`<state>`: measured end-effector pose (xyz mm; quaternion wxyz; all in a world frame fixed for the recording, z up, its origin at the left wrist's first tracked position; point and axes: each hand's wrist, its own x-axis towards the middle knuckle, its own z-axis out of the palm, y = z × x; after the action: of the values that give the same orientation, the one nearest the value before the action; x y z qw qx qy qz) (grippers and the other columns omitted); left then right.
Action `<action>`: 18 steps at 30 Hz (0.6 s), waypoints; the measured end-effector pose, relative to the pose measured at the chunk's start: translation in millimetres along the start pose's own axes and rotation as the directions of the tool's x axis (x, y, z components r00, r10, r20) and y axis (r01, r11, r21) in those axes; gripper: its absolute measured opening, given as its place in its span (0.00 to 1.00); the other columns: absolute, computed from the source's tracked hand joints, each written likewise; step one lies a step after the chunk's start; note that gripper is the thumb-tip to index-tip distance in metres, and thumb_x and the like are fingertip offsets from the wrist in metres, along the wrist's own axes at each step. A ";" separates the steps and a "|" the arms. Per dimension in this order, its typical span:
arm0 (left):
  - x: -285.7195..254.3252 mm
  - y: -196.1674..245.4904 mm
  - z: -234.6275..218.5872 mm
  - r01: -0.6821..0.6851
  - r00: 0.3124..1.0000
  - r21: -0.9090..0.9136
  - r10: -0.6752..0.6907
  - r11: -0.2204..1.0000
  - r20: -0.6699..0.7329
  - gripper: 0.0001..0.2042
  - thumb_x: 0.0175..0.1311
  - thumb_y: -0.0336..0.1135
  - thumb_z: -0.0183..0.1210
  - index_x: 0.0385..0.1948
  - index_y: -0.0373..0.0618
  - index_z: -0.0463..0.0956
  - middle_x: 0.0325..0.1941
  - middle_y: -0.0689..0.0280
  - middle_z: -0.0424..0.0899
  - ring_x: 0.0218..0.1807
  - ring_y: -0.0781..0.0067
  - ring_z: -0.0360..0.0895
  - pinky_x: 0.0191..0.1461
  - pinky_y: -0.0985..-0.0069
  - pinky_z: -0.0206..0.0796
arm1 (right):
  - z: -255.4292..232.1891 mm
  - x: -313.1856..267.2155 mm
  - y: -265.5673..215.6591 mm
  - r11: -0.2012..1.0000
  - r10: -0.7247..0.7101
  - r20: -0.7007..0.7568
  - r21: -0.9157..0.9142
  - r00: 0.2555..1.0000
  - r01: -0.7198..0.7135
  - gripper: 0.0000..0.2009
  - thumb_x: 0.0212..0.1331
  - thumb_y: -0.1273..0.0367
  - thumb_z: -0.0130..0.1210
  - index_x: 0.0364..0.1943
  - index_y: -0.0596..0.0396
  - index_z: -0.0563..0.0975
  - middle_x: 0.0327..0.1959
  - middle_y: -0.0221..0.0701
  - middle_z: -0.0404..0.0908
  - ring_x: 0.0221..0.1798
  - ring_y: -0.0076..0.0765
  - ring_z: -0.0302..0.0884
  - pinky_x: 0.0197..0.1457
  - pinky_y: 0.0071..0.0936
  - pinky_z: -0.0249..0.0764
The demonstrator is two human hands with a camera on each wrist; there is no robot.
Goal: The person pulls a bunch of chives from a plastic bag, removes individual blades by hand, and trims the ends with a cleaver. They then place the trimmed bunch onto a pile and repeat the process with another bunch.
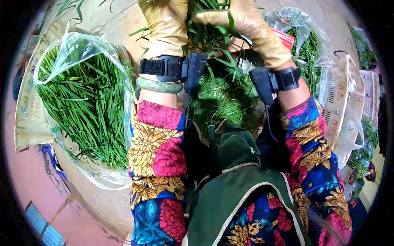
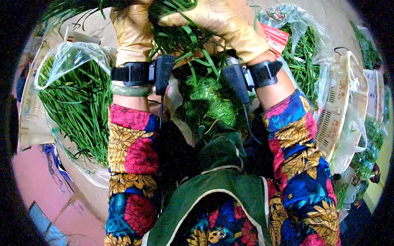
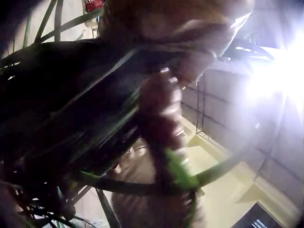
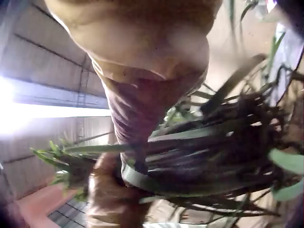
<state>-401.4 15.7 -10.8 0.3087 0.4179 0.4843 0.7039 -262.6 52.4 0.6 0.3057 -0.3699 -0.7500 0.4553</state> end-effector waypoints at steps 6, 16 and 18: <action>-2.1 4.2 -2.1 -0.064 0.979 -0.099 0.044 0.993 -0.199 0.09 0.49 0.23 0.64 0.34 0.38 0.79 0.33 0.66 0.81 0.33 0.73 0.77 0.37 0.77 0.71 | 39.3 -22.6 121.9 0.975 0.134 0.084 -0.191 0.987 -0.116 0.50 0.28 0.61 0.76 0.62 0.55 0.57 0.47 0.52 0.72 0.52 0.50 0.67 0.52 0.36 0.67; -1.1 16.7 -8.6 0.112 0.942 -0.184 -0.163 0.977 -0.295 0.10 0.50 0.25 0.63 0.35 0.38 0.78 0.32 0.65 0.81 0.31 0.71 0.78 0.35 0.77 0.72 | 72.0 -77.1 185.6 0.947 0.215 0.014 -0.248 0.977 -0.205 0.12 0.59 0.64 0.52 0.44 0.52 0.78 0.36 0.47 0.81 0.40 0.49 0.79 0.44 0.37 0.74; -1.7 19.3 -12.5 0.160 0.928 -0.210 -0.220 0.964 -0.302 0.10 0.51 0.26 0.63 0.36 0.37 0.78 0.32 0.65 0.81 0.31 0.71 0.78 0.34 0.77 0.72 | 59.4 -96.6 156.8 0.842 0.379 -0.009 -0.412 0.925 -0.349 0.12 0.58 0.70 0.53 0.46 0.55 0.76 0.33 0.47 0.81 0.37 0.51 0.80 0.40 0.37 0.74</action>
<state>-412.3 2.5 4.6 0.3292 0.2184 0.5001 0.7706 -214.4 -6.3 -177.3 0.1025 -0.5440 -0.7546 0.3524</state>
